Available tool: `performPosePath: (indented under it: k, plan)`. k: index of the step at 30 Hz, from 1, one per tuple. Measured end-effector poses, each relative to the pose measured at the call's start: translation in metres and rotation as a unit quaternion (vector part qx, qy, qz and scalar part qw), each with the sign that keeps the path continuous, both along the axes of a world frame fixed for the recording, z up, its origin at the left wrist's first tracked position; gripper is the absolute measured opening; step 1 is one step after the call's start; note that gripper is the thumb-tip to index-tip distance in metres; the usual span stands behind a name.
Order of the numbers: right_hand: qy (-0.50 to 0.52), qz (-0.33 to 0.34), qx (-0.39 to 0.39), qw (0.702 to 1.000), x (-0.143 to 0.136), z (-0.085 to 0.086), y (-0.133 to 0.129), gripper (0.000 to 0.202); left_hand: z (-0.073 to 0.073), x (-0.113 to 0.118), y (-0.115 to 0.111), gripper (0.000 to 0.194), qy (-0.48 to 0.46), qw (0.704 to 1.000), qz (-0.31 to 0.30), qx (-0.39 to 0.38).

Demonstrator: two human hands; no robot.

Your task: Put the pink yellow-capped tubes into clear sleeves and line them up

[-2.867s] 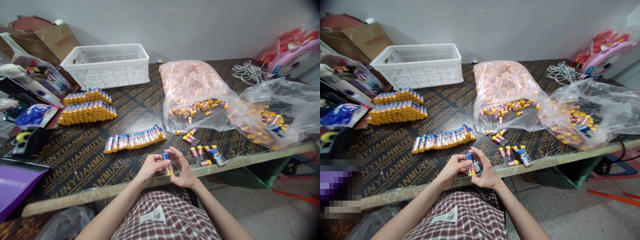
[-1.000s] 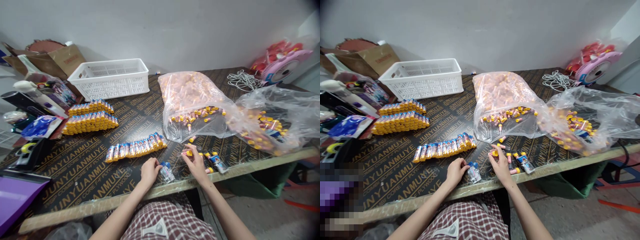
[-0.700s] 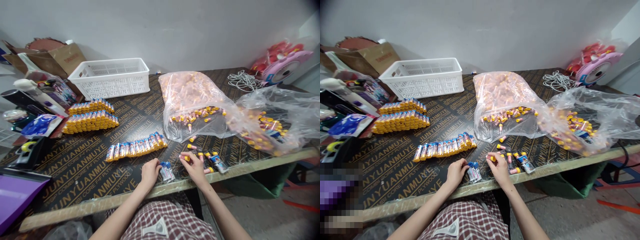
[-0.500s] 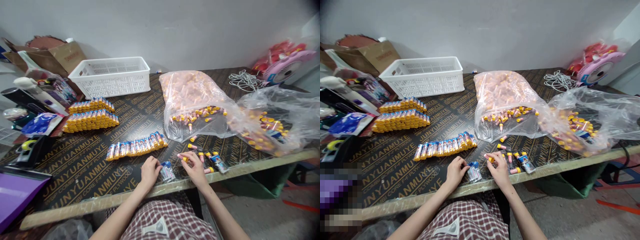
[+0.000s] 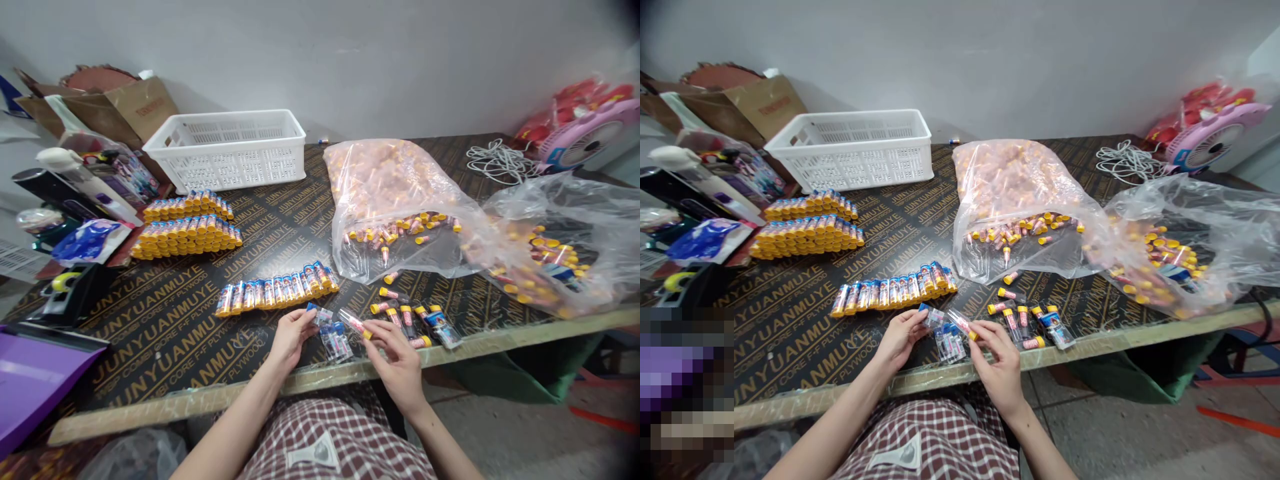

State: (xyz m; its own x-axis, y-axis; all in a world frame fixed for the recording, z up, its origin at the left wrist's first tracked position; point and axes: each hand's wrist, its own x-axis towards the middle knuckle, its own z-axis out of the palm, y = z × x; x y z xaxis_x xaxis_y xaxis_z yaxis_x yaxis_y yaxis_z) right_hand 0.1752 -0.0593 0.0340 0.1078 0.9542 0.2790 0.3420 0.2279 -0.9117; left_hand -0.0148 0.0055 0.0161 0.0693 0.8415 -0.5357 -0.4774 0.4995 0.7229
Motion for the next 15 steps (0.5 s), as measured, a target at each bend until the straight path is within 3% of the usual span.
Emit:
performPosePath:
  k: [5,9,15]
  plan:
    - [-0.059,-0.007,0.036,0.998,-0.004,0.002,-0.005,0.030,0.001,0.000,0.002,0.035,0.013,0.998,0.060,-0.020]
    - [-0.081,-0.005,0.062,0.995,-0.007,0.004,-0.005,0.032,0.003,0.000,0.001,0.038,0.030,0.997,0.071,-0.019]
    - [-0.023,0.075,-0.018,0.997,-0.014,-0.002,-0.003,0.030,0.002,0.005,-0.003,0.038,0.045,0.998,0.046,0.029]
